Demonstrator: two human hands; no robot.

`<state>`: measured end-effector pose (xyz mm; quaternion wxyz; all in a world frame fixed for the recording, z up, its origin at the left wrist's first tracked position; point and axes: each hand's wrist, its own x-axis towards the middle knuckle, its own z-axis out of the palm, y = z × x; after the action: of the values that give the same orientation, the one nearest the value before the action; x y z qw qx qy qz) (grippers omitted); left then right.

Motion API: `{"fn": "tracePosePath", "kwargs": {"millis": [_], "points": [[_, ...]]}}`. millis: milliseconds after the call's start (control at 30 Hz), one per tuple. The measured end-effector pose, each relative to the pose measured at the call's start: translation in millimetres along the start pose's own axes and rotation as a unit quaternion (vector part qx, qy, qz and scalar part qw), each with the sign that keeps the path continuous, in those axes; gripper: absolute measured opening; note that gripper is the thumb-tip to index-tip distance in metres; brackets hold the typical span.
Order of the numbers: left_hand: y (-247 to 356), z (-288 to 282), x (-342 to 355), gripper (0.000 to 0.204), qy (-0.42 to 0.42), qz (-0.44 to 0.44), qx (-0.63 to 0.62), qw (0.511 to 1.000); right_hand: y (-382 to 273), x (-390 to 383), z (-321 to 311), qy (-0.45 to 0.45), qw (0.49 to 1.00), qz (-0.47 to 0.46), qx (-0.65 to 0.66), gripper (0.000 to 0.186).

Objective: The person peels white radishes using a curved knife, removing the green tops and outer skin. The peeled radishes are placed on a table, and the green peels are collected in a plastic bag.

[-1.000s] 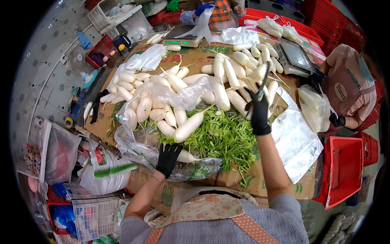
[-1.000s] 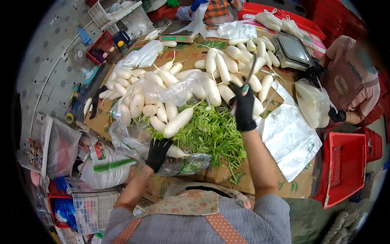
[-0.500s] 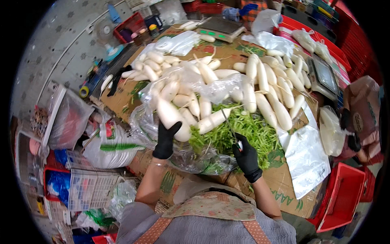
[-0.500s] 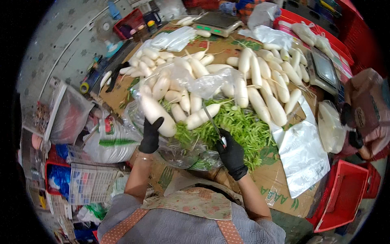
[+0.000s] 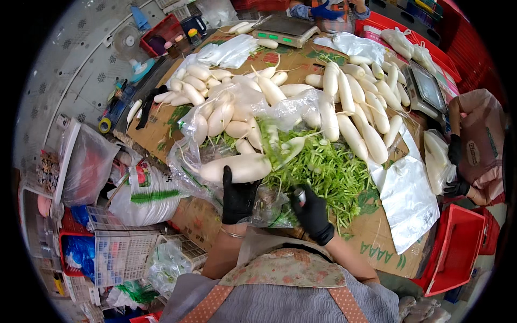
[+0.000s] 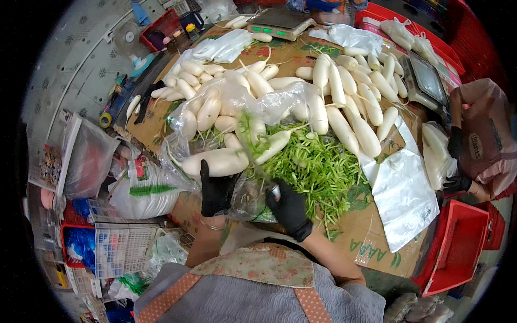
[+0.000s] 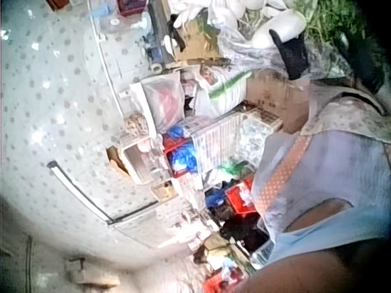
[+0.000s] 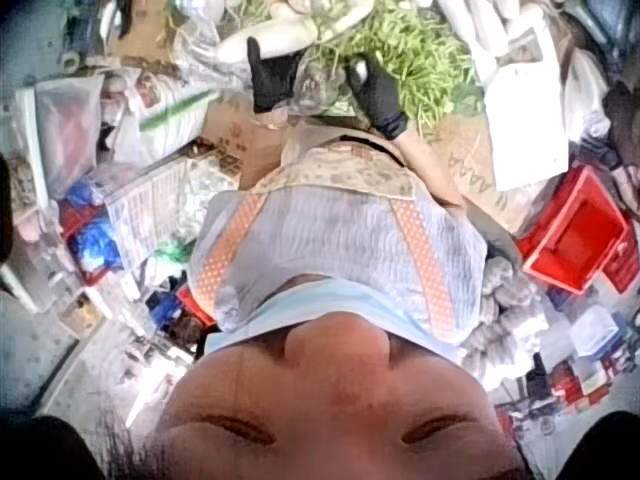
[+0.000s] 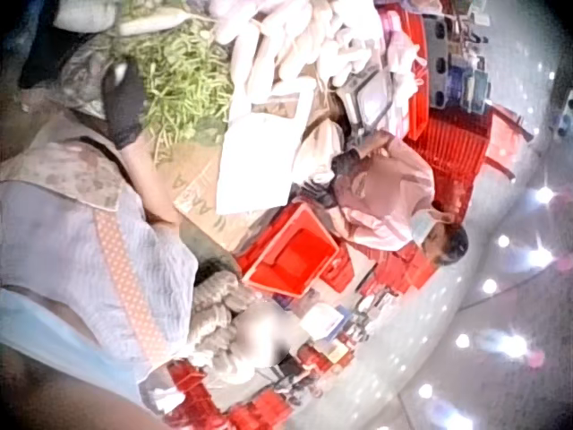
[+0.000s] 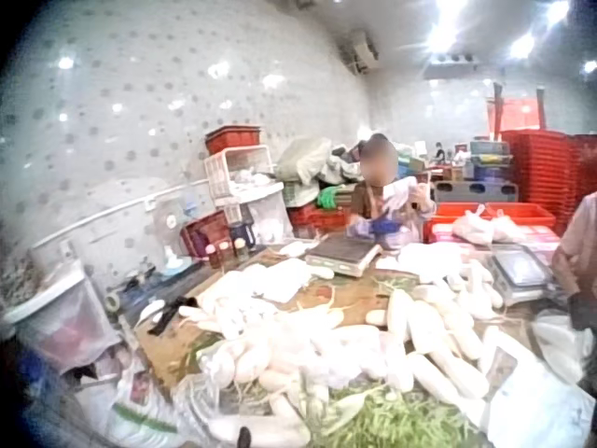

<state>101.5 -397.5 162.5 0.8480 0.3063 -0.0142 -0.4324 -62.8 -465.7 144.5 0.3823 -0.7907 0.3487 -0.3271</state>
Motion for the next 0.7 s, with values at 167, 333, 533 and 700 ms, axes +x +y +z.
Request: {"fn": "tracePosePath", "kwargs": {"millis": [167, 333, 533, 700], "points": [[-0.2, 9.0, -9.1, 0.069, 0.016, -0.016, 0.022, 0.999, -9.2, -9.5, 19.3, -0.033, 0.999, 0.002, -0.028, 0.023], [-4.4, 7.5, -13.0, 0.066, 0.025, -0.061, -0.031, 0.997, -7.0, -0.7, 21.1, -0.025, 0.999, -0.006, -0.029, 0.026], [-8.4, 6.1, -11.9, 0.061, -0.003, -0.120, -0.065, 0.991, -7.3, 2.1, 23.9, -0.004, 1.000, -0.009, -0.030, 0.027], [23.7, 23.6, -0.3, 0.051, -0.074, 0.027, 0.000, 0.997, 53.5, -28.6, 33.6, -0.081, 0.987, 0.121, 0.064, 0.022]]}}
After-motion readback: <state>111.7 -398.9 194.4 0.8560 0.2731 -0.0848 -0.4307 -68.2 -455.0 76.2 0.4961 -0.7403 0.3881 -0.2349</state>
